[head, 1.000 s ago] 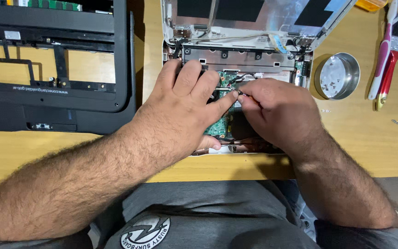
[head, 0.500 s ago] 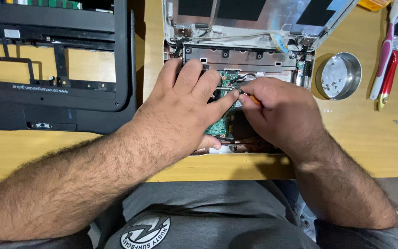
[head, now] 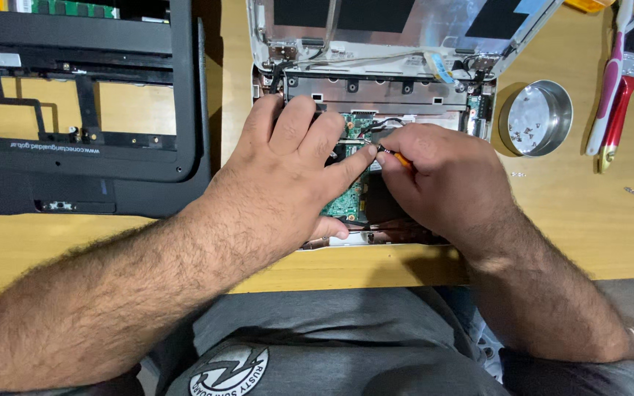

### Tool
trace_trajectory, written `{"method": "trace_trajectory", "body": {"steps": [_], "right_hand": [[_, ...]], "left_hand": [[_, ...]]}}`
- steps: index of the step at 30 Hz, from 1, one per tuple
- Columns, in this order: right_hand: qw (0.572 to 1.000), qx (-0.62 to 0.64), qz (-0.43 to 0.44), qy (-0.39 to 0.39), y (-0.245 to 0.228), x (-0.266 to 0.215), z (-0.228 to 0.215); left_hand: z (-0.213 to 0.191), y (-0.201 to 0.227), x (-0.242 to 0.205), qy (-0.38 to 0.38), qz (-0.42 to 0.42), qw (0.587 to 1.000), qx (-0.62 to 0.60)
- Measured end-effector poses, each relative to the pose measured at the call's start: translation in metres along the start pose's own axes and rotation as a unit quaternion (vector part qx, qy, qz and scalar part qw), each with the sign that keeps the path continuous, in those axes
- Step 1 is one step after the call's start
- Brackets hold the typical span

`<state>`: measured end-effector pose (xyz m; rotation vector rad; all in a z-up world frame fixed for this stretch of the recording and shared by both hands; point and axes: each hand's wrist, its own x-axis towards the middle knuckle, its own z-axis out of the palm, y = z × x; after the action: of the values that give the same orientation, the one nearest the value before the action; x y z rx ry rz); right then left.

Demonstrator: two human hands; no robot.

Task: The person disassembles a white laptop by removing screws from the screen bezel and the main body using a screwdriver. They lift the screen panel to disconnect cables and set it aside, then proceed to unscrew components on the motherboard.

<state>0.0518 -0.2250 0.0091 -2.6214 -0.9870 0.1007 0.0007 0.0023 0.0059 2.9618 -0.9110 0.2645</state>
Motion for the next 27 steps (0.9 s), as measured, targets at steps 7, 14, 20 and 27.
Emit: {"method": "trace_trajectory", "body": {"steps": [7,14,20,27], "right_hand": [[0.999,0.035,-0.008,0.011,-0.003,0.003,-0.002],[0.998,0.07,-0.007,-0.001,-0.002,0.005,-0.003],[1.0,0.005,-0.019,-0.002,0.002,0.002,0.002],[1.0,0.004,-0.011,-0.002,0.002,0.001,0.005]], "left_hand": [[0.001,-0.001,0.001,-0.014,-0.001,1.0,-0.004],[-0.002,-0.001,0.001,-0.006,0.009,1.0,0.008],[-0.002,0.001,0.002,-0.021,0.012,1.0,0.01],[0.0,0.001,0.002,-0.016,0.008,1.0,0.007]]}}
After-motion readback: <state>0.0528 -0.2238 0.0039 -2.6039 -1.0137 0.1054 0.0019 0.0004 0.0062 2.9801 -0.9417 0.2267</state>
